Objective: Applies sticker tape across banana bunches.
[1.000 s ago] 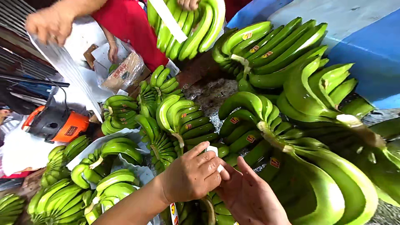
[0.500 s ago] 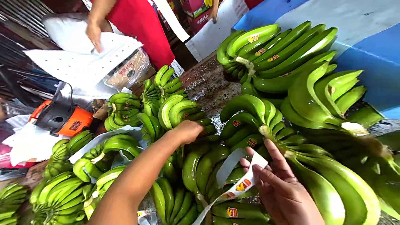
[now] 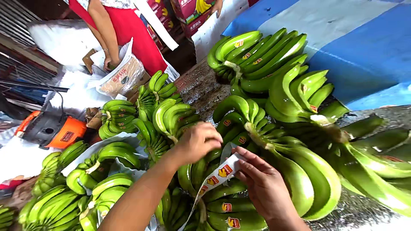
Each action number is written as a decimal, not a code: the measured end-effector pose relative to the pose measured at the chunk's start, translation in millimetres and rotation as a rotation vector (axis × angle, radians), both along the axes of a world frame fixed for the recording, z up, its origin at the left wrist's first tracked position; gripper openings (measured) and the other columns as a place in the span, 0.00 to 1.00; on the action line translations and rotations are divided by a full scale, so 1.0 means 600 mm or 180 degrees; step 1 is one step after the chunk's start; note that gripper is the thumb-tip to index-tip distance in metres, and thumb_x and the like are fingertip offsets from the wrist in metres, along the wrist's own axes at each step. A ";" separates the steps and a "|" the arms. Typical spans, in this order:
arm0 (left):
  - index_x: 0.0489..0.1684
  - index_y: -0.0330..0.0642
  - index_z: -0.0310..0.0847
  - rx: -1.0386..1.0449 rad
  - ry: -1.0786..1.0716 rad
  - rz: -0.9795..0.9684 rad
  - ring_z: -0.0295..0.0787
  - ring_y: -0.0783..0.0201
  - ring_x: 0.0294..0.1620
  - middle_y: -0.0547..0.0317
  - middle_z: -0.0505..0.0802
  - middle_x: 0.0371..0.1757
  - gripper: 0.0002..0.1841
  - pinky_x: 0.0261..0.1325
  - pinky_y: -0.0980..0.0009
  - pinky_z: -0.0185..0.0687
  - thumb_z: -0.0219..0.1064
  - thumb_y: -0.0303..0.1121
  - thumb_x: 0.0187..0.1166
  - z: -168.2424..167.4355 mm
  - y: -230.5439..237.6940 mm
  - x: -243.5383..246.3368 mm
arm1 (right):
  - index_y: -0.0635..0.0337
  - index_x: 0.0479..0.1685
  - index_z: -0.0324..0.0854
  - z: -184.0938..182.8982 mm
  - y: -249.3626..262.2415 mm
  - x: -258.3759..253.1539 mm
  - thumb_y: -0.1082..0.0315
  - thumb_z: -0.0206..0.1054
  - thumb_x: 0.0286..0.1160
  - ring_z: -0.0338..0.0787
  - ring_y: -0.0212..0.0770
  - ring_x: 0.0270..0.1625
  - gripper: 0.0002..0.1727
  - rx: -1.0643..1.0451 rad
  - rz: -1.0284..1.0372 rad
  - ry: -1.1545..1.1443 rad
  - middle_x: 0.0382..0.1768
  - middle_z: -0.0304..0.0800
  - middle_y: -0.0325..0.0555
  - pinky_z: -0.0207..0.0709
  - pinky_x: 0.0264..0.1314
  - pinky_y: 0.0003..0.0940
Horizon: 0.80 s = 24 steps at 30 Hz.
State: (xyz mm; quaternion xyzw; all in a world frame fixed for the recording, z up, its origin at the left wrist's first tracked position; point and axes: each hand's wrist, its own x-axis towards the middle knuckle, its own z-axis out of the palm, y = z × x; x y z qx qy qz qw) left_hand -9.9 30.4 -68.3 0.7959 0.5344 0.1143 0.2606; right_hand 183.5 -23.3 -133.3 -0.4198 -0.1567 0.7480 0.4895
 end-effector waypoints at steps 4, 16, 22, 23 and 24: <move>0.43 0.41 0.94 0.0773 0.0213 -0.0530 0.91 0.58 0.55 0.55 0.95 0.48 0.06 0.66 0.57 0.81 0.72 0.31 0.76 0.026 -0.090 0.028 | 0.68 0.53 0.85 0.016 -0.003 -0.019 0.84 0.59 0.72 0.92 0.31 0.35 0.15 0.0057 0.0119 0.0058 0.43 0.93 0.45 0.88 0.39 0.24; 0.38 0.36 0.87 0.2433 0.1286 -0.0636 0.94 0.51 0.53 0.47 0.95 0.46 0.10 0.73 0.54 0.81 0.57 0.20 0.83 0.034 -0.182 0.008 | 0.70 0.60 0.82 0.049 -0.015 -0.065 0.81 0.55 0.81 0.93 0.31 0.39 0.15 -0.0185 0.0819 0.0516 0.50 0.93 0.46 0.87 0.43 0.21; 0.39 0.36 0.87 0.1353 0.0246 -0.0011 0.92 0.58 0.59 0.49 0.94 0.49 0.08 0.72 0.62 0.81 0.61 0.26 0.85 0.044 -0.154 0.001 | 0.67 0.64 0.79 0.018 -0.004 -0.055 0.84 0.56 0.81 0.94 0.31 0.39 0.17 -0.0268 0.0653 0.0457 0.46 0.94 0.43 0.89 0.42 0.23; 0.41 0.32 0.88 0.0888 0.0037 0.0364 0.92 0.60 0.54 0.48 0.94 0.47 0.09 0.65 0.65 0.84 0.62 0.26 0.84 0.059 -0.133 -0.002 | 0.66 0.59 0.81 0.007 0.002 -0.050 0.84 0.57 0.80 0.94 0.32 0.39 0.14 -0.0179 0.0506 0.0322 0.46 0.94 0.43 0.89 0.42 0.23; 0.44 0.30 0.87 0.0424 0.0029 0.0725 0.91 0.61 0.52 0.48 0.93 0.47 0.10 0.61 0.65 0.85 0.60 0.27 0.85 0.074 -0.104 -0.010 | 0.66 0.53 0.83 -0.002 0.008 -0.043 0.84 0.58 0.80 0.93 0.31 0.39 0.12 -0.0094 0.0388 0.0182 0.45 0.94 0.43 0.87 0.42 0.23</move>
